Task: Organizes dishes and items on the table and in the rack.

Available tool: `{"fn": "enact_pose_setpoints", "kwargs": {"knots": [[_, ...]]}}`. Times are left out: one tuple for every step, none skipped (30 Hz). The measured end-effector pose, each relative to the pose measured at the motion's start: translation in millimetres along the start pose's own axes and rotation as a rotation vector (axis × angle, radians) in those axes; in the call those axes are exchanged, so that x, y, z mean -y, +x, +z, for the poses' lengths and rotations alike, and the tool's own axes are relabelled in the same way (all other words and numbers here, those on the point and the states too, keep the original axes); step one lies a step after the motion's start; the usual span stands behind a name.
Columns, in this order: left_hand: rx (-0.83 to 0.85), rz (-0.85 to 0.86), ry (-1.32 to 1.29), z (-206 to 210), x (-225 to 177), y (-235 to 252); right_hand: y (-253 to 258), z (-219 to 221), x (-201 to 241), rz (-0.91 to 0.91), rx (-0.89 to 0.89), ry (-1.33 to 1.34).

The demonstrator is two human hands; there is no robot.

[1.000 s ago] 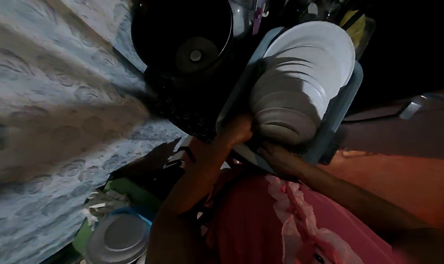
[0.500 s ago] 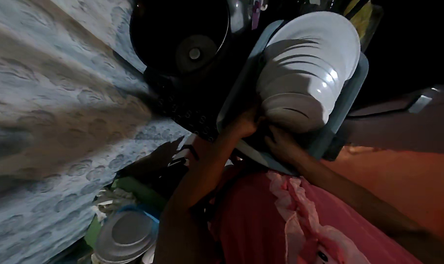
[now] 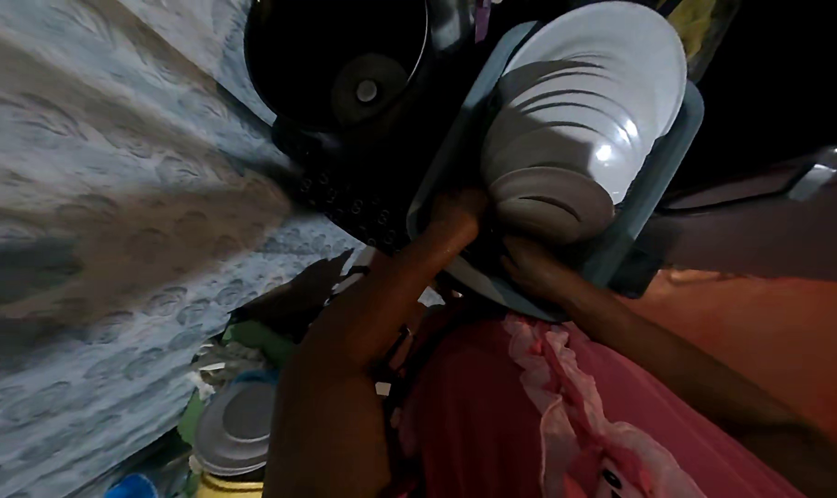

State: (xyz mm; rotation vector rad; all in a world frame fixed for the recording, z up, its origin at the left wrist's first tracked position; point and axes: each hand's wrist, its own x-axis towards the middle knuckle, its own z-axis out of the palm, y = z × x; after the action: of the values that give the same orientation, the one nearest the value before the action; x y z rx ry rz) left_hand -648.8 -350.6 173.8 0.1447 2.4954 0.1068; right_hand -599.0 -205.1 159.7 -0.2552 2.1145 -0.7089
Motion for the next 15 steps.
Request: {"fn": "enact_pose_setpoints", "kwargs": {"knots": [[0.016, -0.003, 0.027, -0.2, -0.9, 0.6, 0.9, 0.7, -1.5, -0.017, 0.002, -0.001], [0.025, -0.005, 0.050, -0.1, -1.7, 1.0, 2.3, 1.6, -3.0, -0.031, 0.007, -0.006], [0.030, -0.008, 0.067, 0.1, -2.2, 1.1, 4.1, 3.1, -5.0, -0.047, 0.008, -0.018], [0.039, -0.014, 0.073, -0.4, -2.7, 0.6, 6.0, 4.6, -7.1, -0.061, 0.017, -0.037], [0.049, -0.021, 0.063, -2.1, -3.3, -1.4, 7.7, 6.0, -9.3, -0.069, 0.030, -0.061], [0.052, -0.023, 0.039, -4.6, -3.3, -5.2, 9.2, 7.3, -11.3, -0.072, 0.043, -0.083], [0.037, -0.011, 0.008, -6.3, -1.6, -9.8, 10.5, 8.7, -13.7, -0.079, 0.044, -0.099], [0.015, 0.019, -0.015, -6.2, 2.2, -13.2, 10.7, 9.4, -14.9, -0.088, 0.041, -0.104], [0.018, 0.054, -0.023, -6.2, 6.4, -16.3, 9.3, 9.3, -14.5, -0.091, 0.046, -0.103], [0.044, 0.098, -0.009, -5.9, 10.5, -18.2, 7.7, 9.2, -13.6, -0.090, 0.049, -0.098], [0.082, 0.146, 0.021, -5.9, 14.1, -18.9, 6.8, 9.6, -13.6, -0.092, 0.042, -0.096], [0.130, 0.186, 0.054, -6.1, 16.3, -18.6, 7.4, 11.2, -14.9, -0.099, 0.028, -0.099], [0.175, 0.212, 0.090, -6.2, 17.3, -17.9, 8.1, 12.1, -15.7, -0.105, 0.021, -0.104], [0.204, 0.229, 0.114, -4.7, 18.1, -15.8, 8.2, 12.1, -15.4, -0.109, 0.020, -0.109], [0.227, 0.238, 0.130, -2.9, 18.9, -13.1, 7.7, 11.6, -14.9, -0.111, 0.020, -0.111]]}}
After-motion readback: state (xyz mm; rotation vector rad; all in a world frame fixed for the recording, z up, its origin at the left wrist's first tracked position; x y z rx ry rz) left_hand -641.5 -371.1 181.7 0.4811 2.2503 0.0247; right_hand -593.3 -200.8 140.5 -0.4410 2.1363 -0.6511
